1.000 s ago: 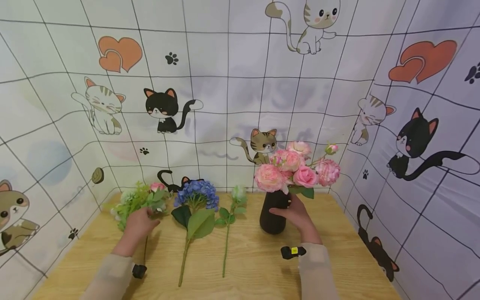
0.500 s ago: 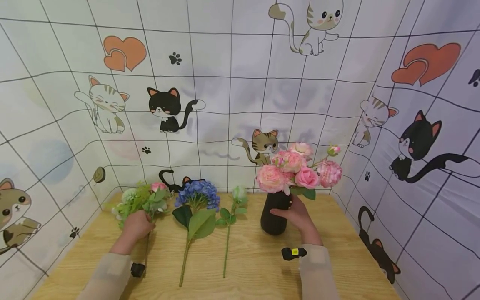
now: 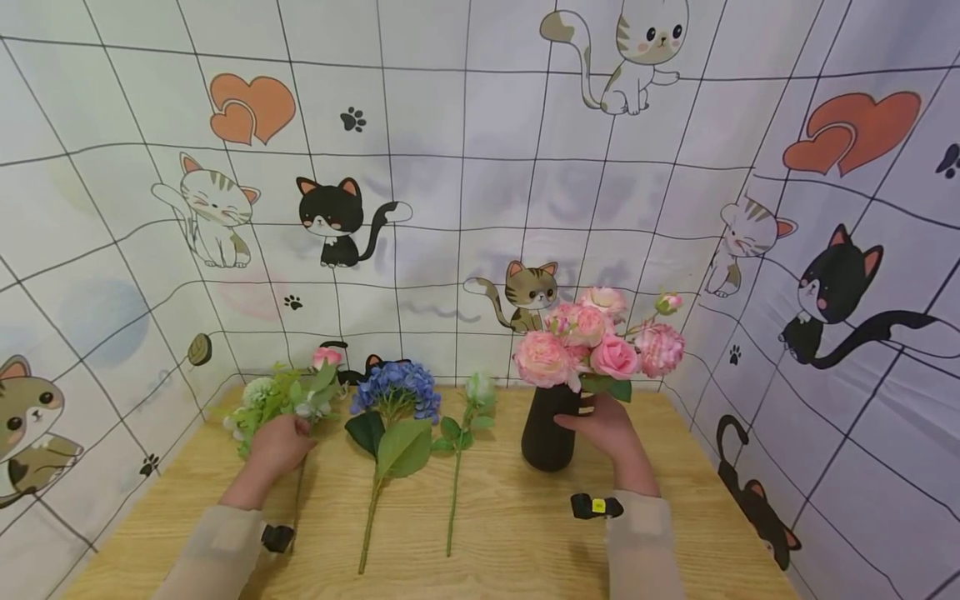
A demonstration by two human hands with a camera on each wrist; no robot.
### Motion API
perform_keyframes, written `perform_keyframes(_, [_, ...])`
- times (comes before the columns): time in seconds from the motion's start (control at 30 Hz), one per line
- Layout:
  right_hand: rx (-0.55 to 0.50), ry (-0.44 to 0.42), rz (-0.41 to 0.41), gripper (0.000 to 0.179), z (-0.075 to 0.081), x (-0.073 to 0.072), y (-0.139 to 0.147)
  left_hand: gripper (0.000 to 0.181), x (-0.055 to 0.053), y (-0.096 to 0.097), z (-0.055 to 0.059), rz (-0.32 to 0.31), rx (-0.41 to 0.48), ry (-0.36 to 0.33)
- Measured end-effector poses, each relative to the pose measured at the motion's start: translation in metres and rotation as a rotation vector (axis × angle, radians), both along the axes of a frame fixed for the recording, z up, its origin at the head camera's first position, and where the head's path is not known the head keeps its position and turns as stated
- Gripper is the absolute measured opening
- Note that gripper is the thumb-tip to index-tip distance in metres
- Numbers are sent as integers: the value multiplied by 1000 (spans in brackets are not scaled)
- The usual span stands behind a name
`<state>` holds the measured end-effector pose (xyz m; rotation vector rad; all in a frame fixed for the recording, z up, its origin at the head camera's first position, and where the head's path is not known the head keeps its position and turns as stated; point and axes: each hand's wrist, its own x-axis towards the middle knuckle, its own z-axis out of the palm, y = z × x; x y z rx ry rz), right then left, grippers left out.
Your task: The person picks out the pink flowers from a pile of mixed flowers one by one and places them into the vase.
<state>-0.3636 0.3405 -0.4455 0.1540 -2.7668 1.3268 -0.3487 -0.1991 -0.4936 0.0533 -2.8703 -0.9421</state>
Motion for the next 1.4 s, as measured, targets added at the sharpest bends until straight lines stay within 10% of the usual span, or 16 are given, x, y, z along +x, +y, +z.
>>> perform_keyframes(0.3, [202,-150,-8,51,29,28,-8,28,6,16,11,-30,71,33])
perform_keyframes(0.57, [172,-223,186,44,40,46,-22,29,19,43,27,-46,182,83])
perform_keyframes(1.1, [-169,36,293,28,46,56,-102,13,50,108,33,-160,331,238])
perform_keyframes(1.4, [-356,35,328,27,20,59,-157,14,66,137,22,-258,357,268])
